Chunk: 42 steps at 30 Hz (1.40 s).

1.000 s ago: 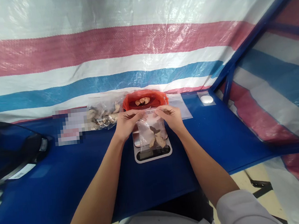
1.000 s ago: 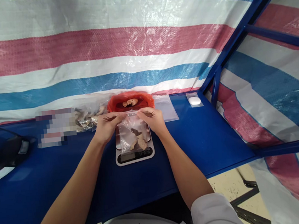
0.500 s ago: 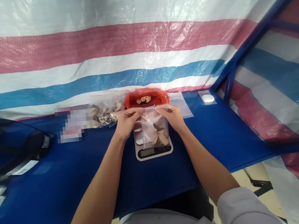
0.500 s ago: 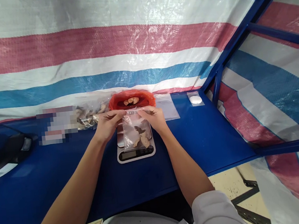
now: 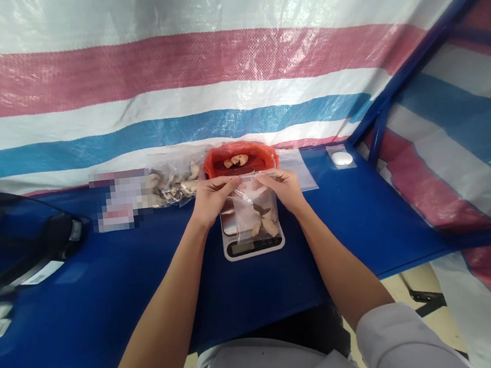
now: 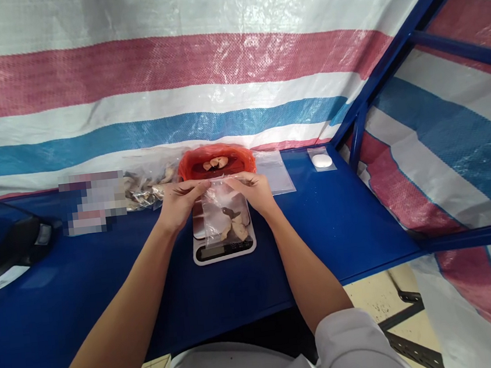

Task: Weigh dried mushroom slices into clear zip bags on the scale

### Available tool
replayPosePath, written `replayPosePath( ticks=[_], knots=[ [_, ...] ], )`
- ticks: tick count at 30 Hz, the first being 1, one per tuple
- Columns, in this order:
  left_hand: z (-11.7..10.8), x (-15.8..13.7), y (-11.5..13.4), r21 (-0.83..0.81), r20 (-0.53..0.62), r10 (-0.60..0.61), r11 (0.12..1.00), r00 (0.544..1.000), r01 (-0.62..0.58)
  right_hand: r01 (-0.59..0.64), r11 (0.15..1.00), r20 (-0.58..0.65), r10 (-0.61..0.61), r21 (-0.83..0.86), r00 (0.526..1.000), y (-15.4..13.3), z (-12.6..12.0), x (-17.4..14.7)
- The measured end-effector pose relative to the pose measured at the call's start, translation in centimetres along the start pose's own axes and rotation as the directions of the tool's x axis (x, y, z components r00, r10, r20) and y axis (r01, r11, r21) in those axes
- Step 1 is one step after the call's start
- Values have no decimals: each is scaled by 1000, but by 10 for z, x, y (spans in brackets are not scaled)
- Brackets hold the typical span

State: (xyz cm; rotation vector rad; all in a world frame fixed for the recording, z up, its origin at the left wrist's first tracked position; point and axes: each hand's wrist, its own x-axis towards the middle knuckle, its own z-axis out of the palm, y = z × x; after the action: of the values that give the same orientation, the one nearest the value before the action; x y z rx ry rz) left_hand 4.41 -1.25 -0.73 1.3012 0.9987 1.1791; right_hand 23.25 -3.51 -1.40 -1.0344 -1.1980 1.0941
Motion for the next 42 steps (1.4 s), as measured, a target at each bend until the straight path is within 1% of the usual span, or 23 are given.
replayPosePath(
  ticks=[4, 6, 10, 15, 17, 20, 23, 27, 31, 33, 35, 37, 38, 39, 40, 42],
  knots=[
    [0, 0, -1, -47, -15, -25, 999, 1000, 24, -15, 999, -31, 16, 39, 999, 1, -3, 0],
    [1, 0, -1, -55, -13, -12, 998, 1000, 12, -11, 999, -41, 12, 30, 999, 3, -2, 0],
    [1, 0, -2, -7, 0, 47, 999, 999, -47, -9, 1000, -38, 9, 9, 999, 4, -2, 0],
    [0, 0, -2, 26, -33, 56, 998, 998, -55, 0, 1000, -12, 0, -10, 1000, 5, -6, 1],
    [-1, 0, -2, 11, -14, 25, 1000, 1000, -25, 4, 1000, -22, -4, -24, 1000, 6, -6, 1],
    [-4, 0, 0, -31, 48, -28, 999, 998, 29, 4, 1000, -41, -5, -17, 999, 6, -6, 2],
    [-4, -1, 2, -50, 66, -21, 998, 998, 24, -5, 1000, -45, 6, 17, 999, 6, -5, 1],
    [-5, -3, 9, -72, 25, 13, 997, 1000, -12, -54, 997, 2, 54, 47, 999, 1, -6, -2],
    [-12, -5, 19, -96, -63, 34, 995, 997, -40, -92, 995, 112, 88, 34, 990, -4, 2, -6],
    [-19, -6, 24, -45, -93, 77, 996, 993, -81, -104, 995, 136, 104, -4, 985, -4, 9, -5],
    [-29, -7, 30, 77, -105, 135, 989, 985, -127, -76, 997, 142, 79, -23, 987, -3, 17, -2],
    [-43, -8, 36, 266, -102, 207, 948, 973, -174, -41, 999, 152, 44, -26, 987, -3, 24, 3],
    [-51, -9, 39, 371, -96, 251, 907, 963, -199, -34, 999, 156, 38, -26, 987, -3, 27, 6],
    [-61, -9, 42, 482, -87, 316, 843, 945, -237, -37, 999, 158, 40, -25, 987, -4, 31, 10],
    [-71, -9, 44, 587, -50, 390, 756, 920, -288, -38, 999, 152, 42, -26, 988, -5, 34, 13],
    [-93, -8, 47, 751, 39, 550, 535, 834, -388, -5, 999, 118, 10, -40, 993, -8, 40, 23]
  ],
)
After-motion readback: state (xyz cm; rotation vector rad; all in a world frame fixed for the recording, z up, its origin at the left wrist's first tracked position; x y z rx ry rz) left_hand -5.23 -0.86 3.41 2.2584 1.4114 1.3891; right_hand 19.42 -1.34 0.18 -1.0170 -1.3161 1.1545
